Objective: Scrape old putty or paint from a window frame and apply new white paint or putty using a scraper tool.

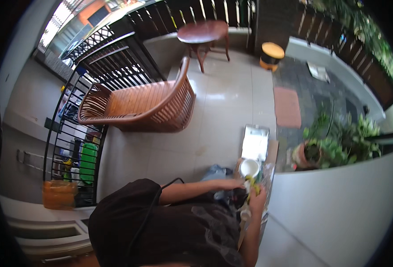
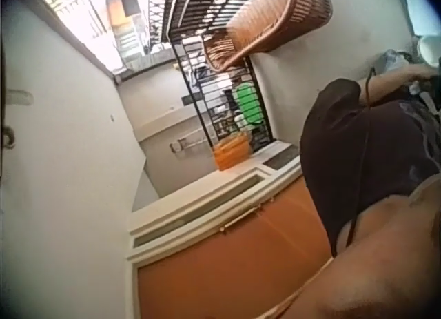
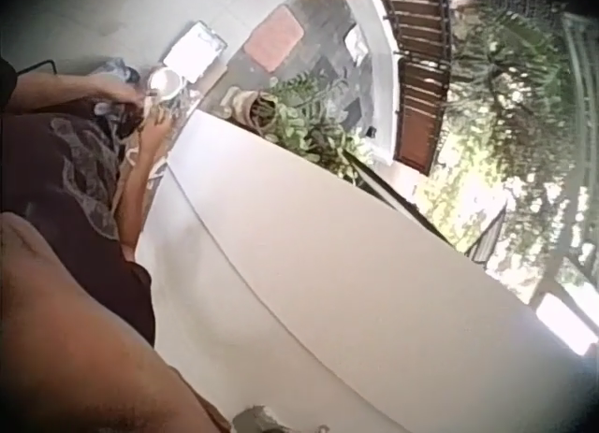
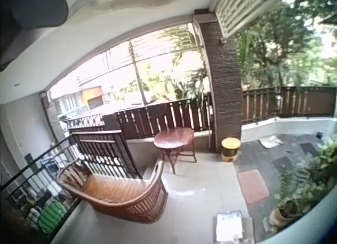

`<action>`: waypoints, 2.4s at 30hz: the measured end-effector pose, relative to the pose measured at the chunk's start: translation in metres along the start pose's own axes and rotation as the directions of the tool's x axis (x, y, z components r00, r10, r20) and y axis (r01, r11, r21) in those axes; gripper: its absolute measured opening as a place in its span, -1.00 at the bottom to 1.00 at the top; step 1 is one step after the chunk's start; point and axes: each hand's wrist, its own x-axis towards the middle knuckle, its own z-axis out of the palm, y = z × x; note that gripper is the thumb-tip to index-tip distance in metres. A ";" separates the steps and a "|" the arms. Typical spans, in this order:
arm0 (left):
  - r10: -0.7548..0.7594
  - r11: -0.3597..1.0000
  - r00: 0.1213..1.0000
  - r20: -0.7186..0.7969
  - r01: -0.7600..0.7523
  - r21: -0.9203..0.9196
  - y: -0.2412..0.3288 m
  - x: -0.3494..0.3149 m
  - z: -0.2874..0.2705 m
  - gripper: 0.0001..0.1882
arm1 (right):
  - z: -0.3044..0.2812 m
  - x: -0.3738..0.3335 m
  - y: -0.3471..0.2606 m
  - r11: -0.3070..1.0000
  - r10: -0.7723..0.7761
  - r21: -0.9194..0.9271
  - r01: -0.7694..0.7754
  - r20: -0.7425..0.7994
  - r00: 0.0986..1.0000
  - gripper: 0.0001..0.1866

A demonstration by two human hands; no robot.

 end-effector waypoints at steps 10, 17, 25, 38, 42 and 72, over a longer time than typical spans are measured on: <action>-0.252 0.966 0.957 0.142 0.241 0.091 0.032 0.004 0.034 -0.64 | -0.066 -0.011 0.018 0.984 -0.092 0.083 0.160 -0.534 0.840 -0.81; -0.183 0.932 0.967 0.178 0.113 0.345 0.044 0.009 0.107 -0.71 | -0.061 -0.053 0.009 0.917 -0.334 -0.366 0.157 -0.493 0.804 -0.81; -0.170 0.856 0.969 0.178 0.056 0.513 0.038 0.012 0.129 -0.72 | -0.080 -0.053 0.025 0.954 -0.252 -0.289 0.082 -0.623 0.740 -0.85; -0.310 0.863 0.940 0.140 0.216 0.457 0.069 0.027 0.122 -0.71 | -0.097 -0.049 0.049 0.945 -0.314 -0.284 0.162 -0.650 0.692 -0.77; -0.489 0.868 0.871 0.059 0.479 0.129 0.077 0.037 0.098 -0.70 | -0.130 -0.057 0.118 0.783 0.435 0.620 0.056 -0.609 0.664 -0.64; -0.058 0.848 0.872 0.486 -0.214 0.485 0.090 0.021 0.140 -0.68 | -0.053 -0.087 0.082 0.919 0.142 0.392 -0.053 -0.201 0.969 -0.66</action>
